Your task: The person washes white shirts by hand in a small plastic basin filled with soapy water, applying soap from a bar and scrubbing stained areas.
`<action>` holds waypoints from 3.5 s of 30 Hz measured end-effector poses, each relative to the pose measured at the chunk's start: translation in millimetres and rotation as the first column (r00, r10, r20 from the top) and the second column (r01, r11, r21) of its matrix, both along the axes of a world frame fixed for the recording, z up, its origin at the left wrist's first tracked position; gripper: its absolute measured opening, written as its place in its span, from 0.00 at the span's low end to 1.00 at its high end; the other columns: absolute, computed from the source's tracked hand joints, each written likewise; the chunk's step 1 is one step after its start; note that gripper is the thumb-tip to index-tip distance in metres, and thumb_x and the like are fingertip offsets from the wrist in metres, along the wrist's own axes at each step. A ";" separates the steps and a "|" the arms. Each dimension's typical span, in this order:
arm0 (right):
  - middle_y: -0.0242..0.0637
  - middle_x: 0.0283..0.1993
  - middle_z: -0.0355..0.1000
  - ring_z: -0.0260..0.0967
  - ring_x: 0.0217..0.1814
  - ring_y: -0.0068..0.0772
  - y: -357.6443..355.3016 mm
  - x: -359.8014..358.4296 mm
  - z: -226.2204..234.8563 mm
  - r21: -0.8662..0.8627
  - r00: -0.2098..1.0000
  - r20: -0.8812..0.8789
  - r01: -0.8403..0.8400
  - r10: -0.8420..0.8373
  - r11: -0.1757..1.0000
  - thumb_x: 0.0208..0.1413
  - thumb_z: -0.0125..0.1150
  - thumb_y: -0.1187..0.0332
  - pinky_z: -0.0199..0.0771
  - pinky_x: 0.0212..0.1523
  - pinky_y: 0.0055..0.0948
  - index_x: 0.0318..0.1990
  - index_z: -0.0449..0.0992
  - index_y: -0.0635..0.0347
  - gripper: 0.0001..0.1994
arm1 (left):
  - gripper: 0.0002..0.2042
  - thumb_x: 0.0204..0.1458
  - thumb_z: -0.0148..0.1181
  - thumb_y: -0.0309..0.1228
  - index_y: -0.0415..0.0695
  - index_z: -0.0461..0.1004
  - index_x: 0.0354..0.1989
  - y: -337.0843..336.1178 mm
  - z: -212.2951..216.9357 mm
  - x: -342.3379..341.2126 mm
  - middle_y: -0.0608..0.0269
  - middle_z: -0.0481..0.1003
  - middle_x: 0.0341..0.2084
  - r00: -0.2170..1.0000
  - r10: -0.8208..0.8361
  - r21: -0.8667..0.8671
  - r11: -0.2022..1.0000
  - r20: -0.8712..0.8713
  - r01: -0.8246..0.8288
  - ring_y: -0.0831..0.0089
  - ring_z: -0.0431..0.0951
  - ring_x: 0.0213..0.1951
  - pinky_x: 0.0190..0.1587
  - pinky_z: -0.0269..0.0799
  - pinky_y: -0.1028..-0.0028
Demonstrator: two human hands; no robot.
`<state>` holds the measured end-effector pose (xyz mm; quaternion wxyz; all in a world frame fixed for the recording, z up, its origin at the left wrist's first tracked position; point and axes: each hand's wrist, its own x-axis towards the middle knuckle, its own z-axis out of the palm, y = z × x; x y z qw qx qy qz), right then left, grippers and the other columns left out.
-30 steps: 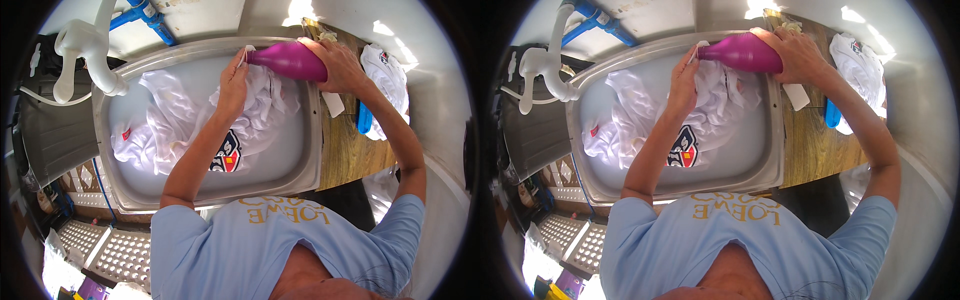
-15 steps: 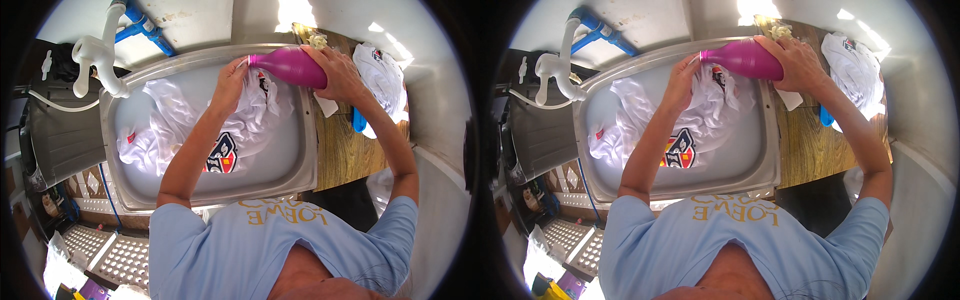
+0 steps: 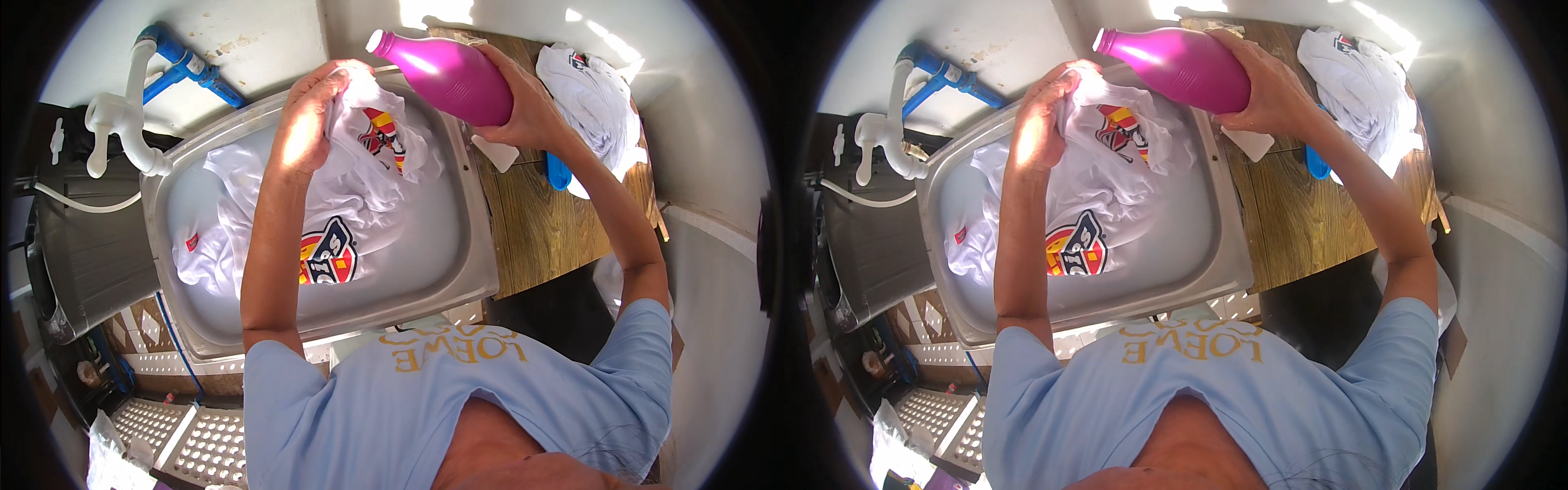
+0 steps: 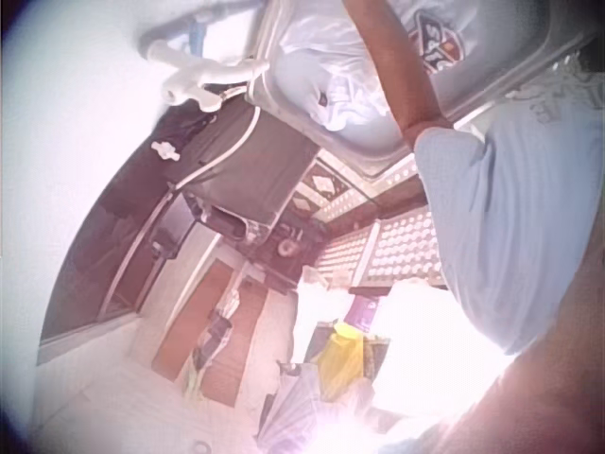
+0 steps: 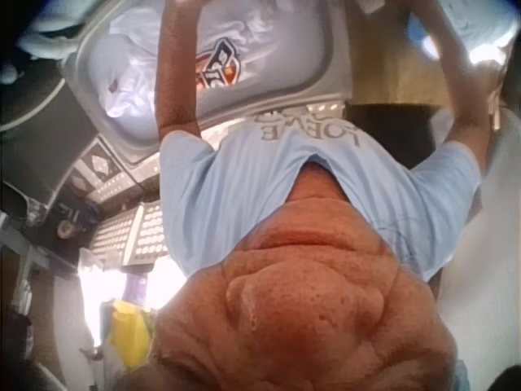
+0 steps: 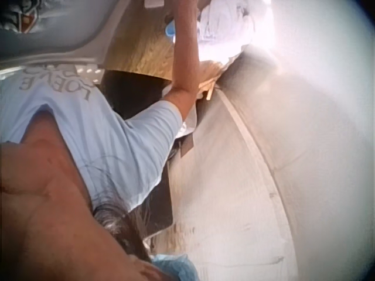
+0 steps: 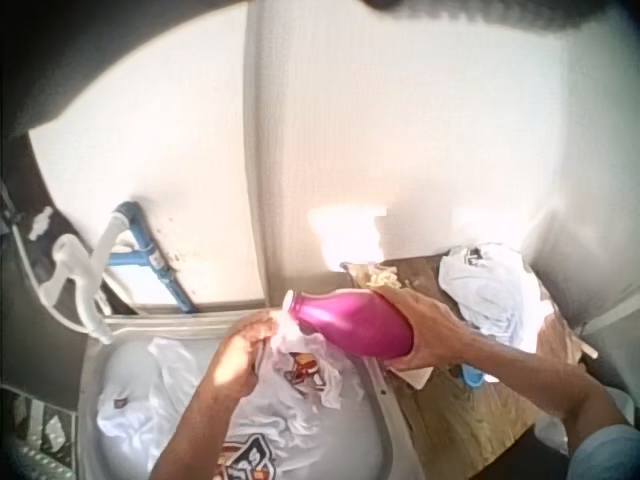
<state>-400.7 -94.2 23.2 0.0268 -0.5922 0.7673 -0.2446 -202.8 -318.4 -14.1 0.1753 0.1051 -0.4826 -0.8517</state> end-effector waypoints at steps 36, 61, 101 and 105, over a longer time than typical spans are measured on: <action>0.58 0.59 0.57 0.60 0.57 0.62 -75.2 174.1 -133.3 0.209 0.898 0.203 0.349 -0.390 0.914 0.54 0.55 0.55 0.63 0.54 0.51 0.61 0.62 0.52 0.27 | 0.10 0.58 0.55 0.26 0.36 0.76 0.44 -54.8 -32.6 105.6 0.69 0.76 0.33 0.910 0.385 -0.490 0.830 0.158 -0.266 0.85 0.70 0.33 0.37 0.67 0.84; 0.44 0.37 0.74 0.72 0.39 0.37 -90.5 87.0 -178.2 0.064 -0.193 0.972 0.762 0.132 0.644 0.55 0.56 0.71 0.76 0.39 0.35 0.46 0.72 0.65 0.12 | 0.13 0.50 0.60 0.20 0.36 0.72 0.46 -88.8 -138.1 112.4 0.61 0.77 0.37 0.918 0.254 -0.245 0.952 0.306 -0.181 0.77 0.77 0.37 0.39 0.74 0.79; 0.36 0.38 0.71 0.68 0.40 0.30 -62.0 95.9 -254.4 0.287 -0.265 0.955 0.723 -0.131 0.628 0.54 0.55 0.60 0.70 0.40 0.34 0.44 0.74 0.61 0.15 | 0.07 0.44 0.56 0.27 0.43 0.75 0.32 30.9 -123.5 -6.6 0.53 0.77 0.35 0.914 0.222 -0.898 -0.214 0.340 0.386 0.55 0.77 0.39 0.40 0.71 0.58; 0.40 0.37 0.71 0.68 0.41 0.33 -75.2 75.2 -328.2 0.250 -0.036 0.925 0.807 -0.379 0.535 0.56 0.52 0.58 0.69 0.40 0.35 0.43 0.74 0.61 0.16 | 0.09 0.44 0.52 0.28 0.43 0.77 0.33 33.1 -114.7 -21.1 0.52 0.79 0.30 0.860 0.146 -0.799 -0.320 0.489 0.509 0.54 0.80 0.35 0.38 0.74 0.58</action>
